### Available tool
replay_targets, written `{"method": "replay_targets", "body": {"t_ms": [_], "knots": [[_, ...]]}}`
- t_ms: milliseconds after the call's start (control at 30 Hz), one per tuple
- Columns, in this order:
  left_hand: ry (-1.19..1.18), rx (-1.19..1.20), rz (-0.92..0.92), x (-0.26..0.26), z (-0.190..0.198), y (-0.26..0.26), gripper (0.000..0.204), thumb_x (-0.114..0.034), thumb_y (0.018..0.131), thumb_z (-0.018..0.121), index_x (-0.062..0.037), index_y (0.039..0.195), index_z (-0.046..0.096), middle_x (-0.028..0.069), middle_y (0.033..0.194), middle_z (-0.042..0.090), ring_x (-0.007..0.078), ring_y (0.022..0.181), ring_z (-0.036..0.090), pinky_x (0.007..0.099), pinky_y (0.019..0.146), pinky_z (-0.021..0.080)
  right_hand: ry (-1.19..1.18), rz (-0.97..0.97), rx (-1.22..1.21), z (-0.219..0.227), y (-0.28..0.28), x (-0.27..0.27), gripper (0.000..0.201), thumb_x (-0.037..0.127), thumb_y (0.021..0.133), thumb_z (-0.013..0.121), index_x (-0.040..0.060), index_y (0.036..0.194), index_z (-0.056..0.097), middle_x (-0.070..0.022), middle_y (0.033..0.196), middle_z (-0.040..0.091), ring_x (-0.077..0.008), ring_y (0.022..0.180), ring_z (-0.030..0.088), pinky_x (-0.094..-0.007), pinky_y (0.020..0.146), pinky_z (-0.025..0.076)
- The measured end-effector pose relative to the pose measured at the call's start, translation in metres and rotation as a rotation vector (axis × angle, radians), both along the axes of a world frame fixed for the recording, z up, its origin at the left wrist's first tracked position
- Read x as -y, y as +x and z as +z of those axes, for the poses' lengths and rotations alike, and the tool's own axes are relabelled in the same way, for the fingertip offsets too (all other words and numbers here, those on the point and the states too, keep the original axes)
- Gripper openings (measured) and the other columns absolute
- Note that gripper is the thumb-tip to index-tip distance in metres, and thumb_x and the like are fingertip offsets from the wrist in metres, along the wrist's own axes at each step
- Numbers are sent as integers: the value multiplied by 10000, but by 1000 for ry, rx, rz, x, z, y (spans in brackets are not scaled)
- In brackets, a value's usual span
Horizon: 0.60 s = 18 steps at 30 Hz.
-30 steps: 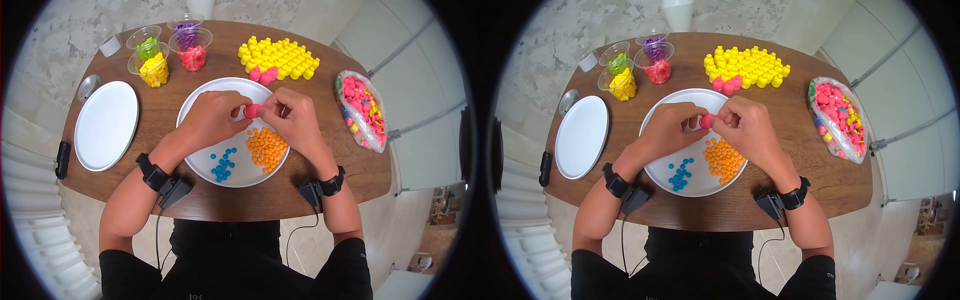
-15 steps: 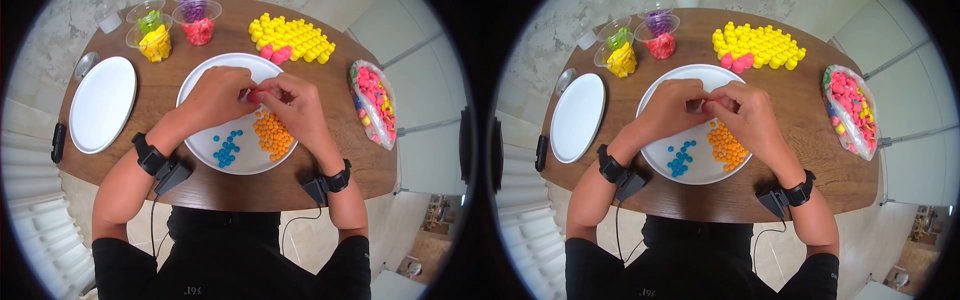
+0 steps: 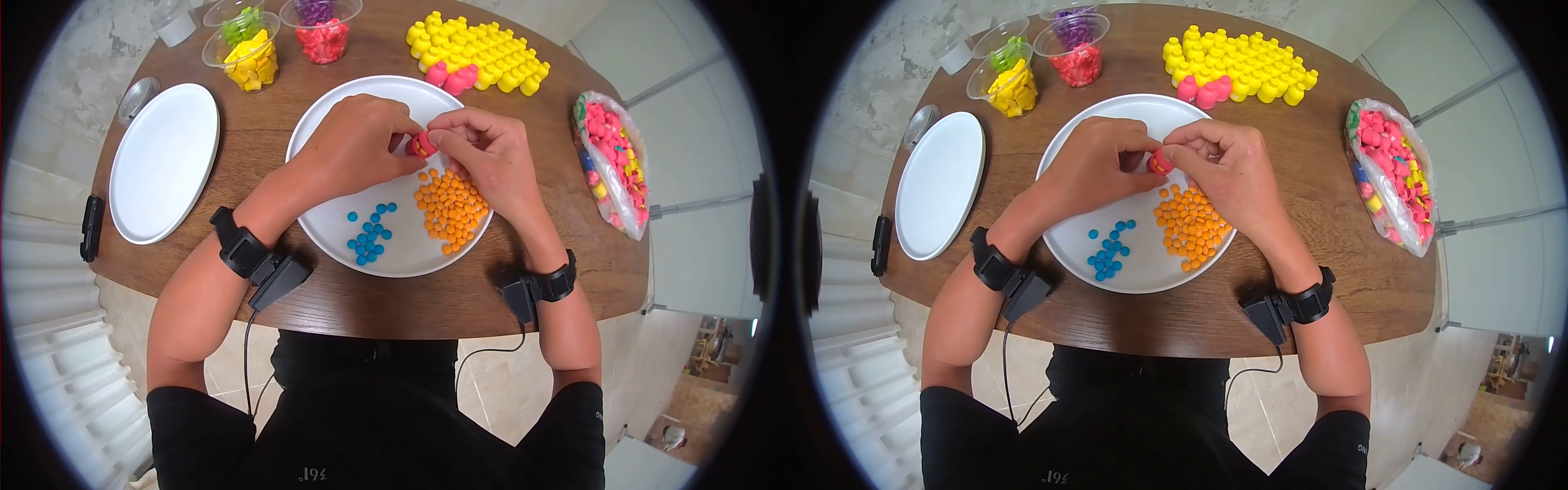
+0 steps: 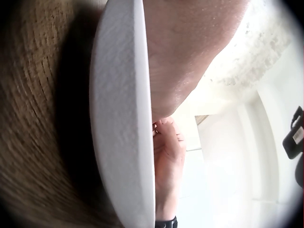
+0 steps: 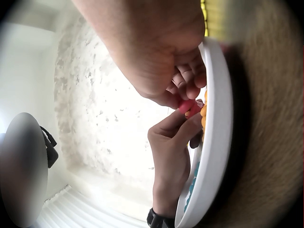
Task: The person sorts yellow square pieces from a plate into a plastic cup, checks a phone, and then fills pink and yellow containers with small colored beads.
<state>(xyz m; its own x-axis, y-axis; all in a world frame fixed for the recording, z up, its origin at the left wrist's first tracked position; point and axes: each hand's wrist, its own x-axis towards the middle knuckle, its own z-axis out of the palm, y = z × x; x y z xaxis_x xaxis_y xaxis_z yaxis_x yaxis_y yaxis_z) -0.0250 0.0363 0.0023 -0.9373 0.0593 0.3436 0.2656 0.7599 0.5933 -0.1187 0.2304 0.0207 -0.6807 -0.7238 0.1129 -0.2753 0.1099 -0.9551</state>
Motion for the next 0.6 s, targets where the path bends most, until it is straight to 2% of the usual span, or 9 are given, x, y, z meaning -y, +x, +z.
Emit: {"method": "replay_targets", "body": {"t_ms": [200,400,600], "knots": [[86,-15,2,-2,1,2,223,-153,772,876,-65,954,779,57,673,610,181,603,559,324,571,437,-12,-30,-86,0,-1,-2,80,34,918,764,-35,958,769,3,748,707,-21,623,539,-204,571,429],[65,-80,-47,-6,3,4,275,-130,763,868,-65,1003,752,40,754,632,174,637,579,335,593,476,112,-50,-130,11,-5,-14,78,32,862,792,-17,921,774,10,724,686,-19,630,523,-214,581,424],[-212,-235,-63,-14,12,9,295,-122,755,837,-56,1007,699,64,857,650,253,750,660,372,642,518,13,-82,-147,14,-8,-21,60,22,854,780,-16,898,765,19,704,664,-16,621,511,-211,569,403]]}}
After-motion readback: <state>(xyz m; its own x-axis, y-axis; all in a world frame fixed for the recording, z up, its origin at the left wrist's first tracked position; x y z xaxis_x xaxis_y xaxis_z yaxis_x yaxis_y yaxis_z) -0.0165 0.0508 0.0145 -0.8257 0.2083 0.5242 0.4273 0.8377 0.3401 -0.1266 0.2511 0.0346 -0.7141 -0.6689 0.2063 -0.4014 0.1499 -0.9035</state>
